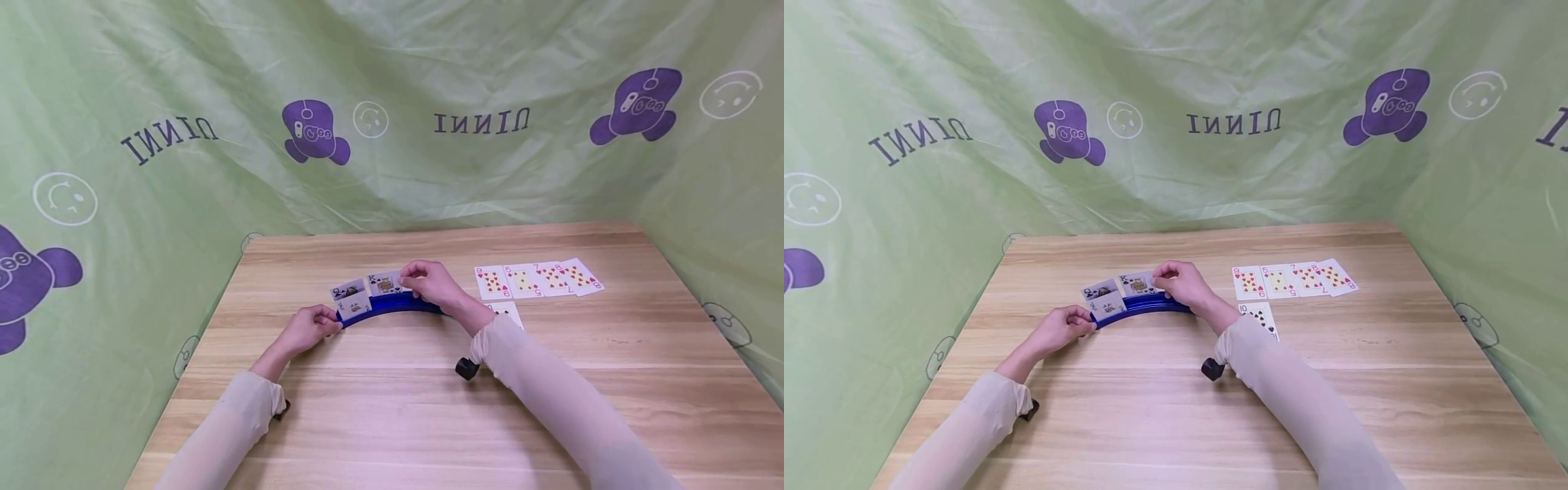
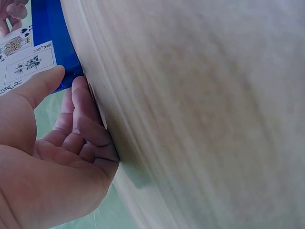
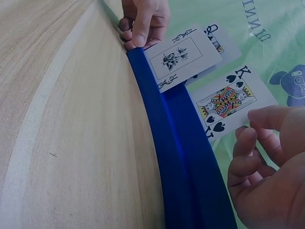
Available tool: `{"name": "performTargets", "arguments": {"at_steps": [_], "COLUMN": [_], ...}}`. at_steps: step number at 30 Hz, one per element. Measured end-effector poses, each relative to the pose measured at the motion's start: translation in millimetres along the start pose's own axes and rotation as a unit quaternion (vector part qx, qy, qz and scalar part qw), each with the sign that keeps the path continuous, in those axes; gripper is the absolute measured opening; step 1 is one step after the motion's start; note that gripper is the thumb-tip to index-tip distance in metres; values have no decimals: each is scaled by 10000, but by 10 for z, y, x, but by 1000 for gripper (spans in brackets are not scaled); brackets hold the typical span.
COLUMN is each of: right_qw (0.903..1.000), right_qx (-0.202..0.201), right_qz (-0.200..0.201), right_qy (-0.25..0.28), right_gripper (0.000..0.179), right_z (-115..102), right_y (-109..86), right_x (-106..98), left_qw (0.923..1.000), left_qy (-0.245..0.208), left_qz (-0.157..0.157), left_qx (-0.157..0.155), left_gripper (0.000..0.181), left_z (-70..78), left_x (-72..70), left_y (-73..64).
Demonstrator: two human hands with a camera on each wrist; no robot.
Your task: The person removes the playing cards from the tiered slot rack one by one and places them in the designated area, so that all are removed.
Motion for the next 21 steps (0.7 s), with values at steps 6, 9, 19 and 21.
{"name": "performTargets", "arguments": {"at_steps": [6,9,19,21], "right_qw": [10000,9999,9995,9995], "right_qx": [-35,-98,-169,-142], "right_qz": [7,40,151,123], "right_qy": [73,80,196,258], "right_gripper": [16,17,16,16], "right_z": [-19,-17,-65,-67], "right_y": [-25,-27,-87,-96], "right_x": [-47,-80,-193,-223], "left_qw": [10000,10000,10000,10000], "left_qy": [13,11,-73,-68], "left_qz": [5,-7,-28,-50], "left_qx": [1,-4,-37,-38], "left_gripper": [21,21,22,22], "left_z": [20,24,3,0], "left_x": [1,0,-1,-6], "left_y": [-10,-16,-3,5]}}
Point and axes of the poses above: each hand's wrist, its own y-axis towards the middle knuckle, its own x-axis out of the palm, z = x × y, the point moved 2 cm from there along y, towards the middle knuckle, and after that the axes turned 15 degrees about x, right-handed, at the moved point
